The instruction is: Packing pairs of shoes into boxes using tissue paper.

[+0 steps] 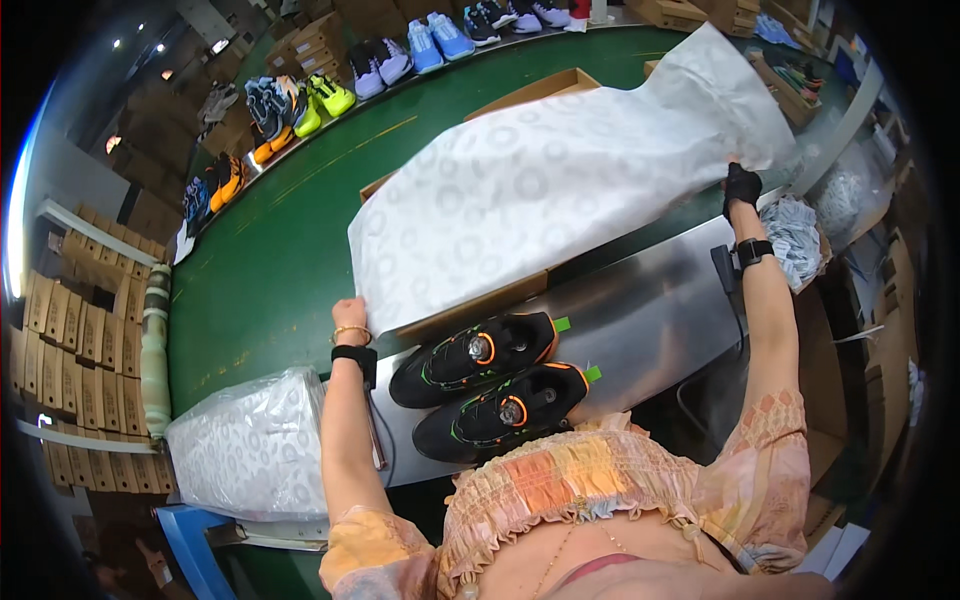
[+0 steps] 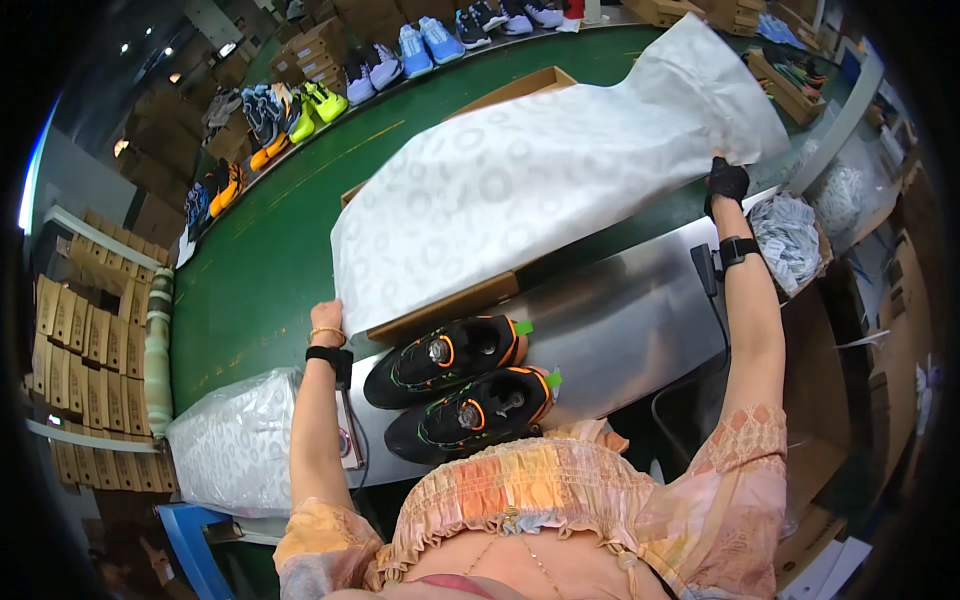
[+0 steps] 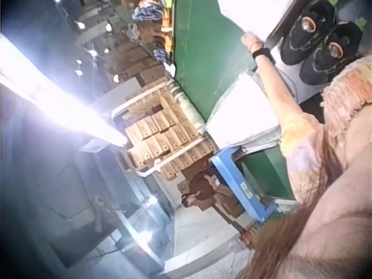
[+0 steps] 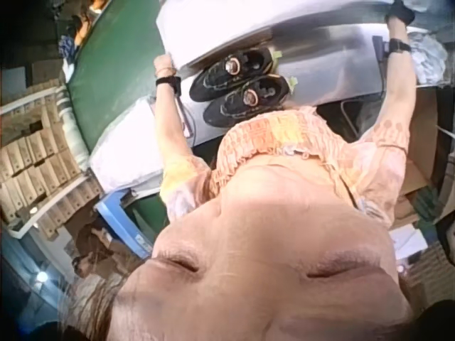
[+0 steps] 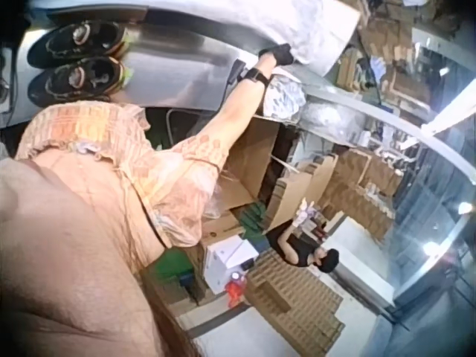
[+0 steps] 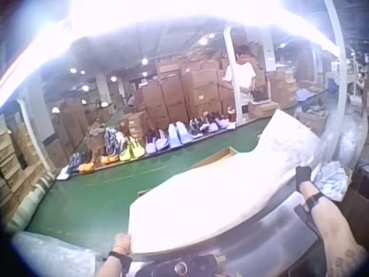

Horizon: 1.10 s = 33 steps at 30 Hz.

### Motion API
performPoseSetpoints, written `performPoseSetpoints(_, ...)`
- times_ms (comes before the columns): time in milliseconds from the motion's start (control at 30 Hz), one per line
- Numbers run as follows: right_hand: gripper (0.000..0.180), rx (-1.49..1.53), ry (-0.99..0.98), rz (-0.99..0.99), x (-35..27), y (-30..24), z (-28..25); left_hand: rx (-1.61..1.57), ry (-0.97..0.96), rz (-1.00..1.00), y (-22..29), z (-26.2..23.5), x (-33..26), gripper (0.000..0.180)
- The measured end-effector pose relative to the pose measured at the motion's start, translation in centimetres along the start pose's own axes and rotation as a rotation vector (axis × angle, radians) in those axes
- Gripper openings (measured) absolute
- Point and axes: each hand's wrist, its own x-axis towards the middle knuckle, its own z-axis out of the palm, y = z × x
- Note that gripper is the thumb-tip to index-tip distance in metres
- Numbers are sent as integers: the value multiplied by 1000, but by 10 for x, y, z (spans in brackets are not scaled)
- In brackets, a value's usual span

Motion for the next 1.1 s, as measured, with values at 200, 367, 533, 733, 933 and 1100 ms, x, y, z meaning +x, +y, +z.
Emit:
performPoseSetpoints(200,60,180,-7,-204,-22,6,-42,-629,36,-446,49,4,-33,61)
performPoseSetpoints(367,20,-49,-608,-1413,-213,-78,-58,-724,-446,-355,70,15,-33,70)
performPoseSetpoints(533,23,342,-1466,-1767,-355,-67,-79,-775,-346,-196,103,56,-43,47)
performPoseSetpoints(733,9,-141,-1464,-1935,-359,-70,-84,-621,-126,-127,97,38,-33,45)
performPoseSetpoints(933,44,-211,-1581,-1448,-311,-150,-74,-322,-8,-90,73,5,-27,46)
performPoseSetpoints(1100,31,184,-1677,-330,-266,-182,-11,-275,53,81,62,-21,-13,44)
